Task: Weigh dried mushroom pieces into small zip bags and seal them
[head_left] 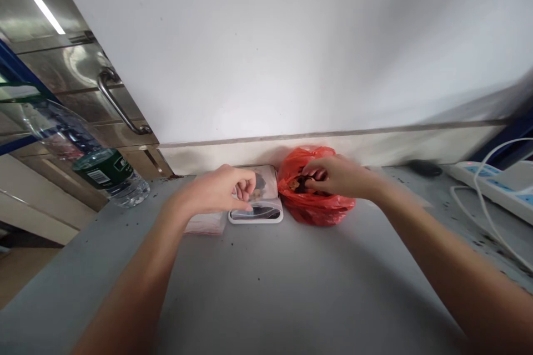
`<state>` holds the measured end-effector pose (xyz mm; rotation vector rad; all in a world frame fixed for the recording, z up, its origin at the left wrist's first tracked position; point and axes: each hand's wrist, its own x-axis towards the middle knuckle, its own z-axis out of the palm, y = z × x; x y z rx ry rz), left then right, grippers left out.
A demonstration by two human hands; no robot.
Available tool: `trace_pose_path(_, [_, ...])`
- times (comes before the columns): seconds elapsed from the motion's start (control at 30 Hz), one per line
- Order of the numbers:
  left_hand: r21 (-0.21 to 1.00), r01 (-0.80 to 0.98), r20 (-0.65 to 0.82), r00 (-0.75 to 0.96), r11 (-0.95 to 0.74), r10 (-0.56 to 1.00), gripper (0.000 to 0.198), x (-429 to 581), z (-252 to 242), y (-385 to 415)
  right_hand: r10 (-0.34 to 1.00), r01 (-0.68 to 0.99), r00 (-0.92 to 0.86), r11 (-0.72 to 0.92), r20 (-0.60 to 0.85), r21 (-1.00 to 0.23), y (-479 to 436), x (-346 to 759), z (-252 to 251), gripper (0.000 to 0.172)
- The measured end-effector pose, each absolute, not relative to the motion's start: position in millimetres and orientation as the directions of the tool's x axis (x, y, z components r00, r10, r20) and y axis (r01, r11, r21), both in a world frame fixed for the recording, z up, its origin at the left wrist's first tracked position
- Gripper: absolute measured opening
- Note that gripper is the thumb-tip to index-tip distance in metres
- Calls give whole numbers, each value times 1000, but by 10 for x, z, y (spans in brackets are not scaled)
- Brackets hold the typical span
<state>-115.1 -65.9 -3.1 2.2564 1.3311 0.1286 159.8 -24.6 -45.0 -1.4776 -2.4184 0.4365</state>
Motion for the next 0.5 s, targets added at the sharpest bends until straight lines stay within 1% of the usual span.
trace_pose_path(0.07, [467,799,-160,498,-379,852,20,-1157,-24,-668,894,842,-449,429,18,-325,-238,1591,-504,9])
trace_pose_path(0.17, [470,798,-101,474,-378,875,27,-1159,3,-686,893,859,-449,426,-18,-285,-241,1576,-547,9])
trace_pose_path(0.27, [483,784,-55,471,-390,880,27,-1163,25,-696,900,871,-433,405,-46,-279,-234,1572,-572,13])
trace_pose_path(0.37, [488,778,-40,474,-397,879,26,-1167,31,-698,904,871,-426,395,-49,-291,-217,1578,-602,15])
trace_pose_path(0.5, [486,778,-41,474,-397,880,24,-1163,34,-704,903,859,-429,400,-25,-319,-215,1585,-611,11])
